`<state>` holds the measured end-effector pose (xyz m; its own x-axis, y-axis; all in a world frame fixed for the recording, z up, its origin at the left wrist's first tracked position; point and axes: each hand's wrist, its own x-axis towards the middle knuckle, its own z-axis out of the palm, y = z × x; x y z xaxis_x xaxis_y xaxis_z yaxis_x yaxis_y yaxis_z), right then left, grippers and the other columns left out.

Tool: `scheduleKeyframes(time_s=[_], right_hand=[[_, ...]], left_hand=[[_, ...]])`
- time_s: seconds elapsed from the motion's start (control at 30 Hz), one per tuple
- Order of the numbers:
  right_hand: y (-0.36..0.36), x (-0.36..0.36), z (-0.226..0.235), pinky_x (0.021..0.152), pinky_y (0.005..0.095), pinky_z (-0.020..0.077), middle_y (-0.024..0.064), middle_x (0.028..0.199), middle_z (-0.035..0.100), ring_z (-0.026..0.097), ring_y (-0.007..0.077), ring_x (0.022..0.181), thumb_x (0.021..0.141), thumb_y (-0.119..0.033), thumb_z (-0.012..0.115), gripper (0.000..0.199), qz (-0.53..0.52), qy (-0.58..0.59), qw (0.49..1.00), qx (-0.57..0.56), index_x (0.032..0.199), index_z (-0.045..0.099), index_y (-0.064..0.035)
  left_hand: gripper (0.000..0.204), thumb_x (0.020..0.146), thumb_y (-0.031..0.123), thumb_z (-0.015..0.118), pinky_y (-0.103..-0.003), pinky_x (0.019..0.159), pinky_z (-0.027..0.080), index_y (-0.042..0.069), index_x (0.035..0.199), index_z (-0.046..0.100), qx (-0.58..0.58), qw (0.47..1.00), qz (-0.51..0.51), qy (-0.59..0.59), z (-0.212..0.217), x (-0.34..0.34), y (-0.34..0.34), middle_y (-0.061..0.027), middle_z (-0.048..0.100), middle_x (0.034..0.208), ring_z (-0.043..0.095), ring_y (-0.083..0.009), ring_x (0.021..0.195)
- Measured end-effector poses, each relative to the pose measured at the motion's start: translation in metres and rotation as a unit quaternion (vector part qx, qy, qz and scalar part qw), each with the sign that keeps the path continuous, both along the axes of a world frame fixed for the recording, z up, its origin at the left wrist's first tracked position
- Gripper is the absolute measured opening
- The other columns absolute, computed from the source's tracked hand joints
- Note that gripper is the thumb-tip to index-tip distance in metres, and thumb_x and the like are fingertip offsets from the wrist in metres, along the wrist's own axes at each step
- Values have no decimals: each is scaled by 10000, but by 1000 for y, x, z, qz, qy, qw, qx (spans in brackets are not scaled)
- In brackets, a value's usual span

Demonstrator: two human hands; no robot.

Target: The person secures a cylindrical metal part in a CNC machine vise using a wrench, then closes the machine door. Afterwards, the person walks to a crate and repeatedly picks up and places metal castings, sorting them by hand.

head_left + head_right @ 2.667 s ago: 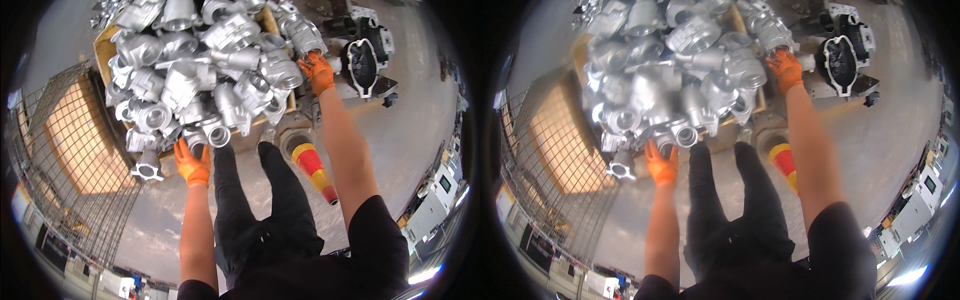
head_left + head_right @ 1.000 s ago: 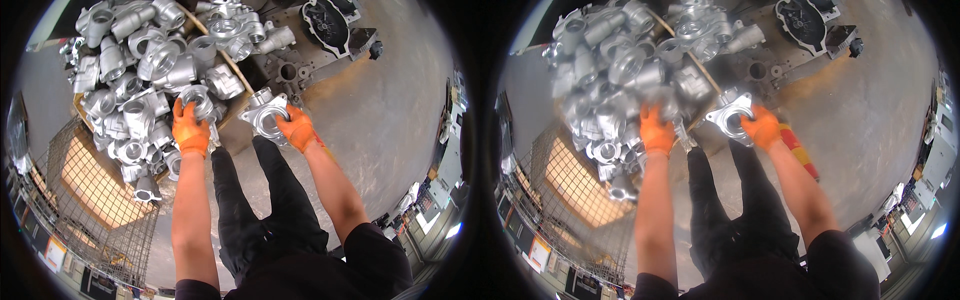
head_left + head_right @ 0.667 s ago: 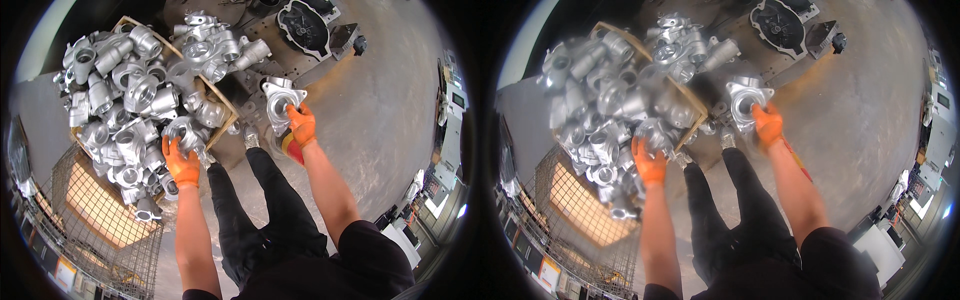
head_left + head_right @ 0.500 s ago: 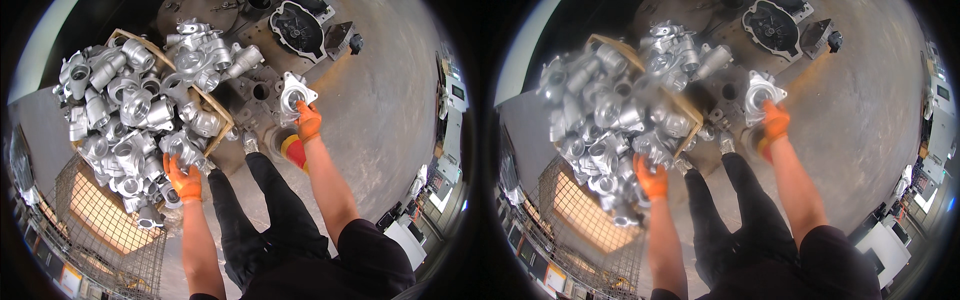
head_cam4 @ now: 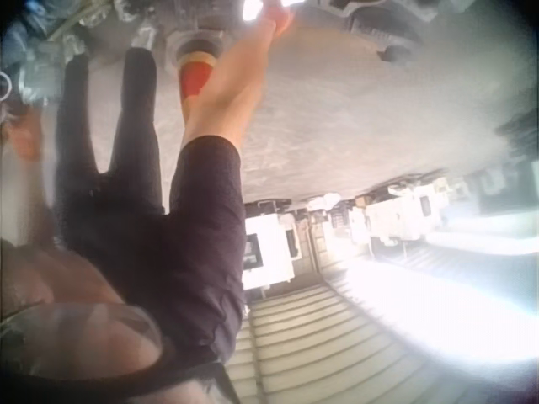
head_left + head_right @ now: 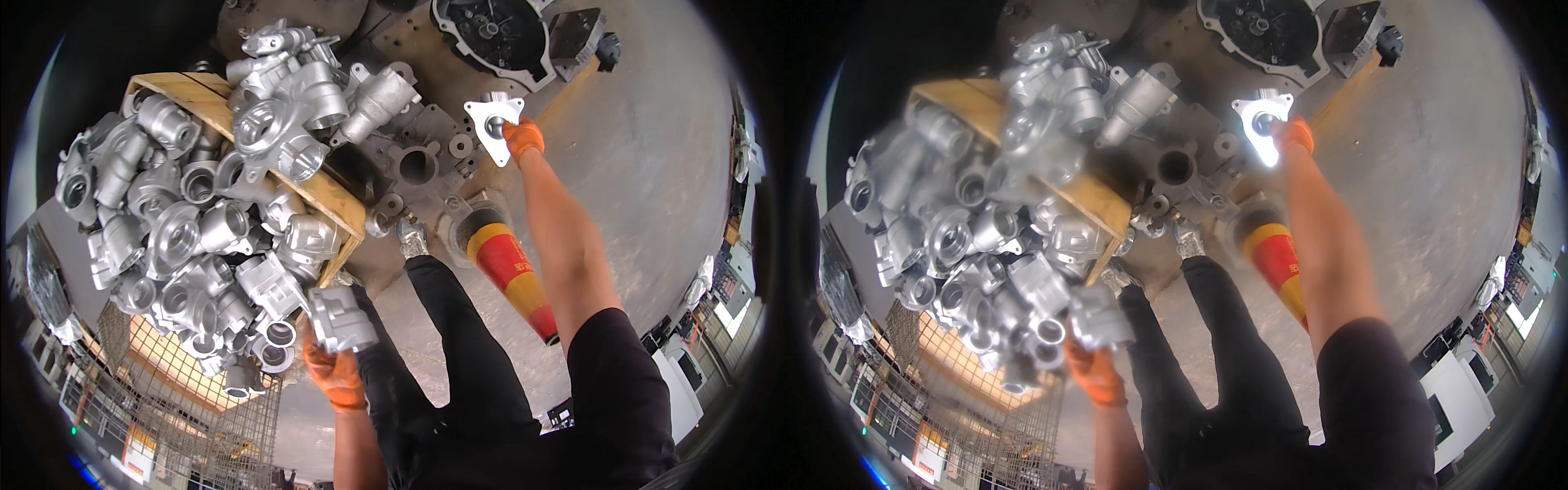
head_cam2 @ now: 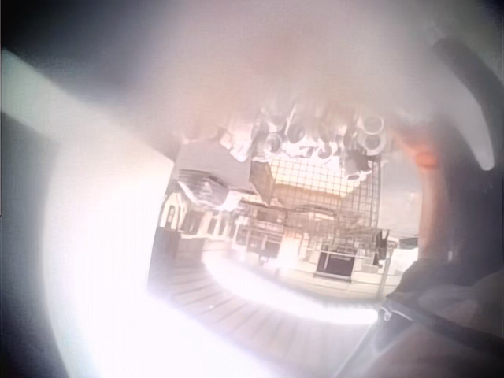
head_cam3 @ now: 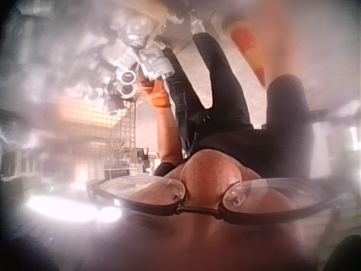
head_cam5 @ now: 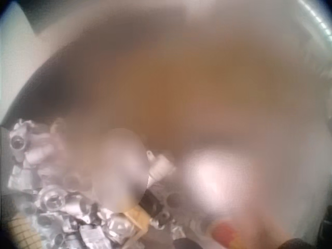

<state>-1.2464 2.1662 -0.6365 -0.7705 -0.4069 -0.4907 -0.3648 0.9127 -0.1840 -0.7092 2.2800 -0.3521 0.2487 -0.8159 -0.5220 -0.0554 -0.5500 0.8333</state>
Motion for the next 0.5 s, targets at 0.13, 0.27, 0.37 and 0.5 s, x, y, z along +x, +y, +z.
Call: scheduleKeyframes(time_s=[0.13,0.27,0.37,0.5], right_hand=[[-29,23,-24,1134,417,465,201,1445,639,606,359,1350,949,-416,705,647,35,24,999,-7,1471,594,-51],[-46,37,-49,1132,417,464,154,1456,642,615,344,1337,970,-411,699,584,81,3,996,-28,1469,613,-121],[-38,29,-50,1103,394,481,158,1400,678,643,327,1291,968,-415,707,566,77,-58,993,-72,1460,621,-149],[-25,49,-7,1035,329,510,136,1297,727,682,249,1168,982,-371,700,549,7,-242,959,-146,1447,620,-91]], left_hand=[[753,831,-152,694,-396,1021,558,7,1525,449,18,997,-60,35,-5,-41,-6,-132,641,1371,633,-226,1220],[798,784,-206,708,-470,1098,525,53,1505,480,43,987,-26,149,-33,-57,10,-158,549,1494,553,-252,1356],[733,845,-116,648,-443,1110,504,-77,1536,405,97,978,-20,183,-46,-93,-9,-193,538,1489,567,-318,1347],[552,940,-72,654,-355,1095,465,-70,1465,484,87,967,-100,216,-46,-125,-50,-143,581,1418,593,-235,1276]])
